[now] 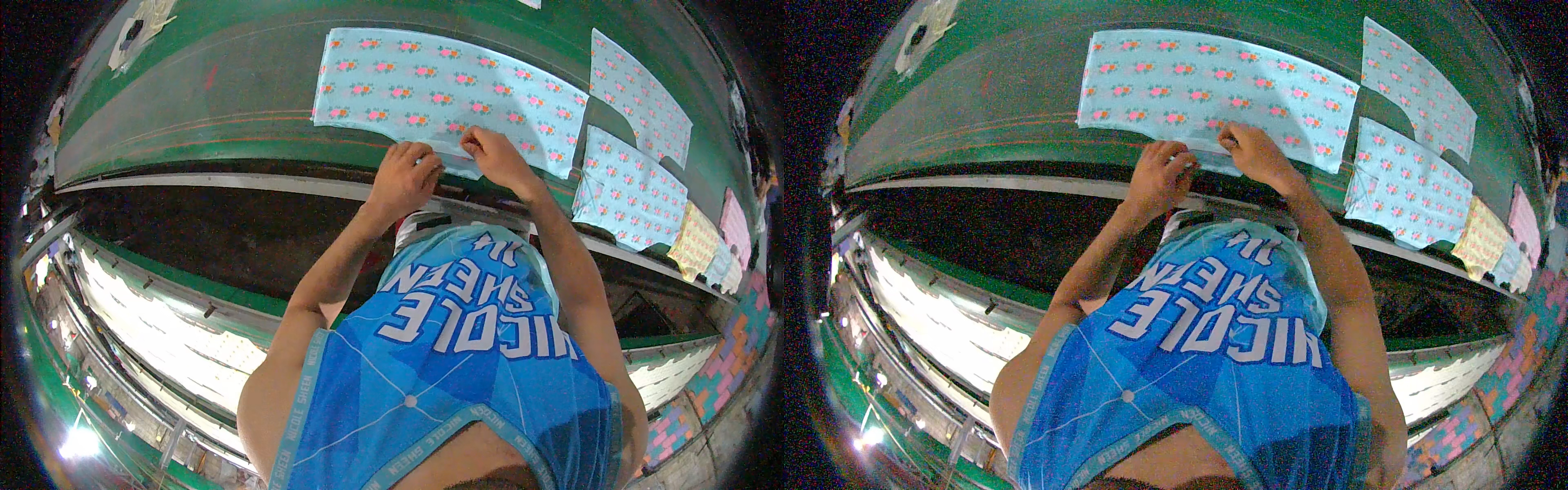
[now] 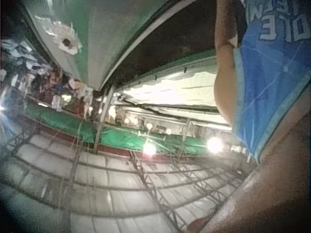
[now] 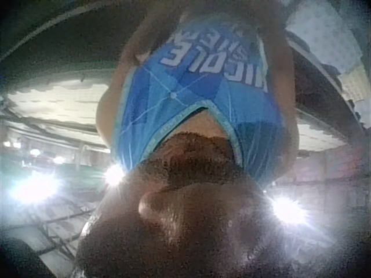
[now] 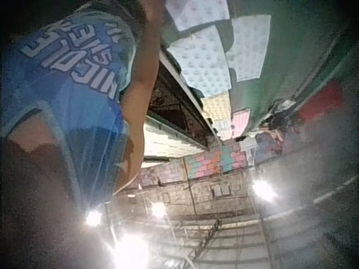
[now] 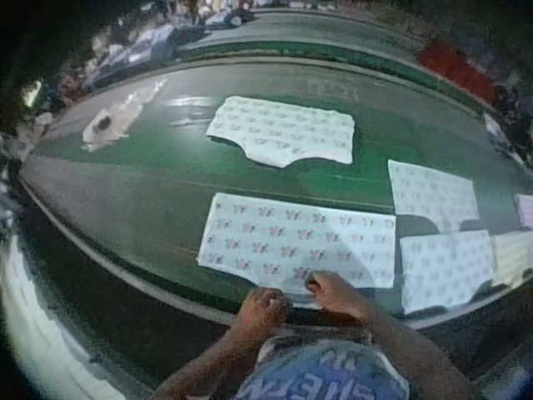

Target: The person repeatedly folds small patterned fabric pieces on a green work surface. They pick up each piece, smooth it, fold it in half, and place it back down, repeating the same motion across multiple items.

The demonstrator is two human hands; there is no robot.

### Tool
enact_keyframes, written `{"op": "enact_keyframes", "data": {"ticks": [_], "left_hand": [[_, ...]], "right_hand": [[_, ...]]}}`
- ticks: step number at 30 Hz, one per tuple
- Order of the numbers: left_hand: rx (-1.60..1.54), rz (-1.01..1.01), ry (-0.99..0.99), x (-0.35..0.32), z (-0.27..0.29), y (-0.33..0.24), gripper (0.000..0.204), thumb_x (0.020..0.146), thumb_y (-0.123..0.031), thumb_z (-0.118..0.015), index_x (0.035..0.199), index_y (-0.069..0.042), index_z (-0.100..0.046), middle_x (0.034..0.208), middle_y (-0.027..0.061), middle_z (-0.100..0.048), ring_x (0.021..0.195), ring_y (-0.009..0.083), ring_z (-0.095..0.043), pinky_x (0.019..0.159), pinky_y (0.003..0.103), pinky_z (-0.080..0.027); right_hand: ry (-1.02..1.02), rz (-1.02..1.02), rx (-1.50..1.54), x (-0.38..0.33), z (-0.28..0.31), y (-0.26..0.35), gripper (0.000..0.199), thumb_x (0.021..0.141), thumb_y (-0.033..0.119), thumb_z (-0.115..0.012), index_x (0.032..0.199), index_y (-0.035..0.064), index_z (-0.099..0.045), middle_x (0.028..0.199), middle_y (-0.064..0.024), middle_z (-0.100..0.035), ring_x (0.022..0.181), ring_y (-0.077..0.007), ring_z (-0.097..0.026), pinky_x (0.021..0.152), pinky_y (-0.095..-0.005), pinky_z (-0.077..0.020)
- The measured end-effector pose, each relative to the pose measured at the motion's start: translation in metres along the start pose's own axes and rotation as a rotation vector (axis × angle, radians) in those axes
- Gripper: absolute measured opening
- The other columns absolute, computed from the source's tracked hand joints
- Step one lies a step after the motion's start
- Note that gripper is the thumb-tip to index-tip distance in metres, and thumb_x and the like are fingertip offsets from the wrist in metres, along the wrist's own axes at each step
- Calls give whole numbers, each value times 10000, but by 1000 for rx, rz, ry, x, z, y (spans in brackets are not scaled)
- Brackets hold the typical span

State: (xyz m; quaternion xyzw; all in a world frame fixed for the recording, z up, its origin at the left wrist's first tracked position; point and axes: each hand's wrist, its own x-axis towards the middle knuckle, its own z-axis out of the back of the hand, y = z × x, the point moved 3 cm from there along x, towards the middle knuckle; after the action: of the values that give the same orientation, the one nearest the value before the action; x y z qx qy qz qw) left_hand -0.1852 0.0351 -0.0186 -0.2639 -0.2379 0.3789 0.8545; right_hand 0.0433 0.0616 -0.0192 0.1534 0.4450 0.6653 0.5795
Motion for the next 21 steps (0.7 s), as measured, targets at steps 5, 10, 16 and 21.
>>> {"op": "enact_keyframes", "data": {"ticks": [5,10,16,21], "left_hand": [[128,-107,59,7,-17,-17,415,900,-255,-766,1269,-94,-665,1275,161,-644,1256,388,-576,1062,520,-482],[239,-29,467,3,-24,-27,613,896,-295,-769,1425,-49,-581,1320,191,-585,1239,366,-572,1072,475,-473],[188,-62,196,2,-26,-31,455,877,-298,-754,1262,-78,-654,1235,164,-622,1231,388,-582,989,509,-519],[62,131,518,-3,-14,-26,518,845,-260,-770,1310,-80,-631,1312,170,-604,1232,379,-590,966,492,-528]], "right_hand": [[-124,86,24,8,11,0,132,1024,106,-635,1092,-1,-671,1048,-164,-732,959,-304,-711,836,-414,-543],[-80,63,-13,10,16,7,142,1026,121,-642,1097,2,-675,1012,-128,-718,932,-259,-695,840,-387,-543],[9,113,40,8,11,9,157,1017,104,-635,1126,2,-682,1018,-147,-712,953,-268,-693,850,-390,-545],[308,215,-72,-10,-3,14,217,966,24,-608,1159,-8,-703,1088,-188,-726,1012,-312,-702,889,-431,-548]]}}
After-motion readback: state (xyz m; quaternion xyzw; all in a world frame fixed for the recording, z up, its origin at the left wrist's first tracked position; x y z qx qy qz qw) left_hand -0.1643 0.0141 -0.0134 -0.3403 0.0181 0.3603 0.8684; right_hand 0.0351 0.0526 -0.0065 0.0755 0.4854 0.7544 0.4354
